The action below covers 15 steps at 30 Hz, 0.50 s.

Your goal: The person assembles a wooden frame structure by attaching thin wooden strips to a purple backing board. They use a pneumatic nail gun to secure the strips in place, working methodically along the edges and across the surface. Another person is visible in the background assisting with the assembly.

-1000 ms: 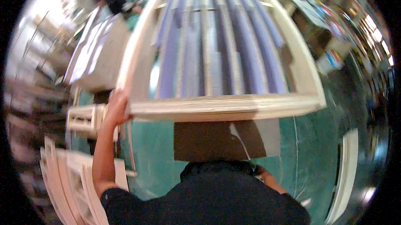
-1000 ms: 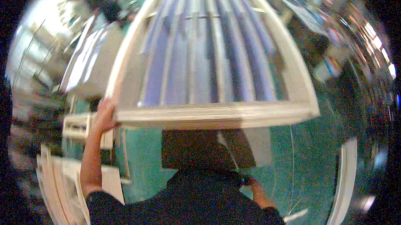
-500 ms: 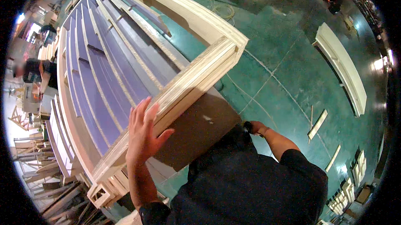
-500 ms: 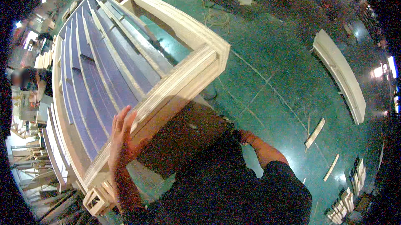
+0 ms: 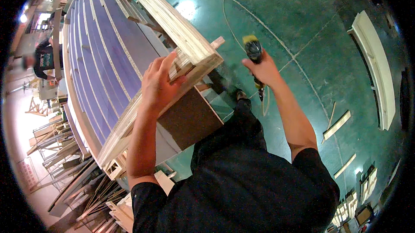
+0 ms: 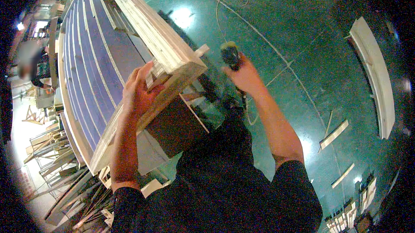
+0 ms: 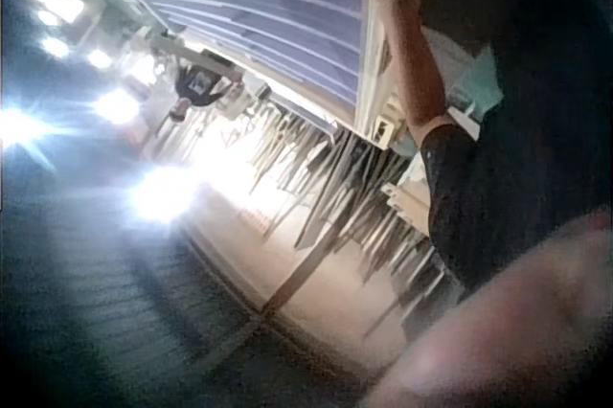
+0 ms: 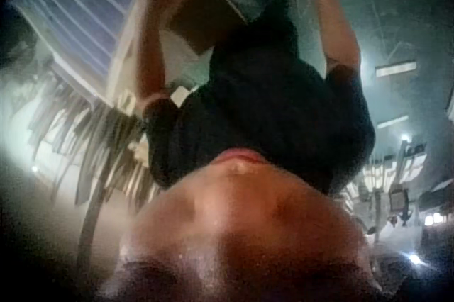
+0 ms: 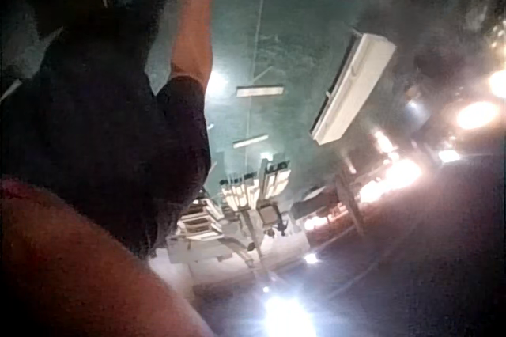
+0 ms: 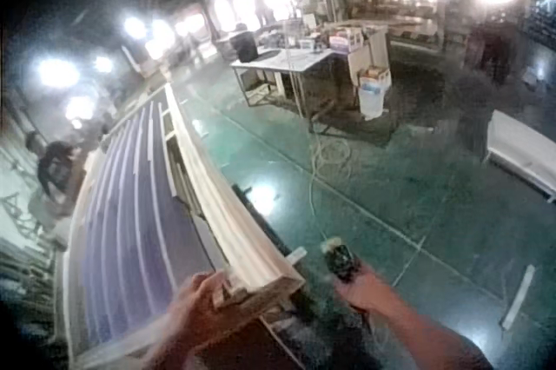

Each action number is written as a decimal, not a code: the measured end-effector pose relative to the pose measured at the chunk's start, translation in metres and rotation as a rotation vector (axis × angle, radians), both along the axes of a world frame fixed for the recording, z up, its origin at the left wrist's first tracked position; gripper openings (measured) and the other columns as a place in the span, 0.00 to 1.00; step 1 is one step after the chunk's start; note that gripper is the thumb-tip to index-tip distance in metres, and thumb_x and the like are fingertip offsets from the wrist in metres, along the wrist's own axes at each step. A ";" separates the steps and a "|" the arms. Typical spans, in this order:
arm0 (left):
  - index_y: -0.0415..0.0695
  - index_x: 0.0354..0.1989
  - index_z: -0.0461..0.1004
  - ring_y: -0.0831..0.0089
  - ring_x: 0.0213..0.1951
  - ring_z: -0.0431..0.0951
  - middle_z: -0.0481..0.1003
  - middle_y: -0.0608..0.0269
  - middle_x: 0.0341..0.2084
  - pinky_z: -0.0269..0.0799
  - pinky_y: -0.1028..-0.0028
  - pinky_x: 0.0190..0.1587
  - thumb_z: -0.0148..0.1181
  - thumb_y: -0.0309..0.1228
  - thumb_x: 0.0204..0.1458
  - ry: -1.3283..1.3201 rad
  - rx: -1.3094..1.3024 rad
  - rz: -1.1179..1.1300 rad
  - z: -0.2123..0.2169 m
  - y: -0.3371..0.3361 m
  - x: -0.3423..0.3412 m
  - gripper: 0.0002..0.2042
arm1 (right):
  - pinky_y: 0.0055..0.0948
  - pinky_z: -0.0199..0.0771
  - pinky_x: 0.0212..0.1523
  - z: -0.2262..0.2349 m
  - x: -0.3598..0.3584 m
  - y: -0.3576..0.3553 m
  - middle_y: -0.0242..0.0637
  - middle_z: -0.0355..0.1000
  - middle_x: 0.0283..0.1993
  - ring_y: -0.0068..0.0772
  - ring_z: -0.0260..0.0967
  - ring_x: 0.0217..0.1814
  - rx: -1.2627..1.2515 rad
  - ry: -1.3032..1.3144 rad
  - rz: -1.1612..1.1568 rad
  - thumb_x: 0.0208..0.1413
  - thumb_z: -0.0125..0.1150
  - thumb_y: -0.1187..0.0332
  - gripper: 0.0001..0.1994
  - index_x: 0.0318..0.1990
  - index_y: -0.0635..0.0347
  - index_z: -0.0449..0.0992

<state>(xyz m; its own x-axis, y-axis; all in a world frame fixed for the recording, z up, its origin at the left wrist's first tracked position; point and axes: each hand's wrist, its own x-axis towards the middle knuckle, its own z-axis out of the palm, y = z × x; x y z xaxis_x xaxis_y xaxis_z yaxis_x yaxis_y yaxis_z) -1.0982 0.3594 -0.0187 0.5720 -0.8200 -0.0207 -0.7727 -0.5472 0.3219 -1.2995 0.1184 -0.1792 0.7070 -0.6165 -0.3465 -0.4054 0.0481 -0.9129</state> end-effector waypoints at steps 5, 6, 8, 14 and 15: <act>0.51 0.64 0.69 0.53 0.47 0.78 0.75 0.55 0.50 0.75 0.59 0.48 0.76 0.27 0.38 -0.135 -0.067 -0.073 -0.003 -0.004 -0.003 0.38 | 0.27 0.75 0.46 0.032 0.048 -0.015 0.33 0.78 0.43 0.23 0.73 0.44 0.005 -0.321 0.148 0.57 0.71 0.66 0.29 0.65 0.60 0.67; 0.51 0.64 0.69 0.53 0.46 0.77 0.75 0.55 0.49 0.75 0.59 0.48 0.76 0.27 0.37 -0.144 -0.057 -0.069 -0.003 -0.004 -0.003 0.38 | 0.30 0.74 0.52 0.043 0.052 -0.019 0.37 0.78 0.47 0.26 0.72 0.48 0.018 -0.206 0.257 0.55 0.71 0.69 0.26 0.61 0.60 0.70; 0.50 0.63 0.70 0.54 0.46 0.77 0.74 0.55 0.49 0.75 0.59 0.48 0.76 0.27 0.36 -0.161 -0.038 -0.062 -0.003 -0.004 -0.004 0.39 | 0.32 0.74 0.52 0.071 0.060 -0.019 0.39 0.79 0.46 0.29 0.73 0.48 -0.048 -0.099 0.353 0.54 0.70 0.70 0.24 0.58 0.61 0.72; 0.49 0.62 0.70 0.52 0.48 0.76 0.74 0.54 0.49 0.74 0.57 0.50 0.75 0.28 0.36 -0.136 -0.035 -0.029 -0.002 -0.007 -0.006 0.38 | 0.33 0.73 0.50 0.078 0.073 -0.013 0.42 0.78 0.41 0.33 0.74 0.44 -0.101 -0.071 0.488 0.51 0.67 0.73 0.20 0.53 0.60 0.74; 0.48 0.62 0.70 0.52 0.48 0.76 0.74 0.54 0.49 0.73 0.57 0.50 0.75 0.28 0.37 -0.114 -0.026 -0.015 -0.001 -0.008 -0.007 0.37 | 0.33 0.73 0.49 0.080 0.074 -0.013 0.41 0.78 0.41 0.33 0.74 0.44 -0.092 -0.079 0.495 0.51 0.67 0.73 0.20 0.53 0.60 0.74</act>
<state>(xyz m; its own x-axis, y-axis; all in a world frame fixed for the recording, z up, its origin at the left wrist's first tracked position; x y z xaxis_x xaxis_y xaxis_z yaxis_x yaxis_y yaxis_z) -1.1055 0.3510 -0.0197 0.5570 -0.8280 0.0652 -0.8132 -0.5277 0.2453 -1.2253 0.1053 -0.0996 0.9440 -0.2269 -0.2396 -0.2884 -0.2146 -0.9332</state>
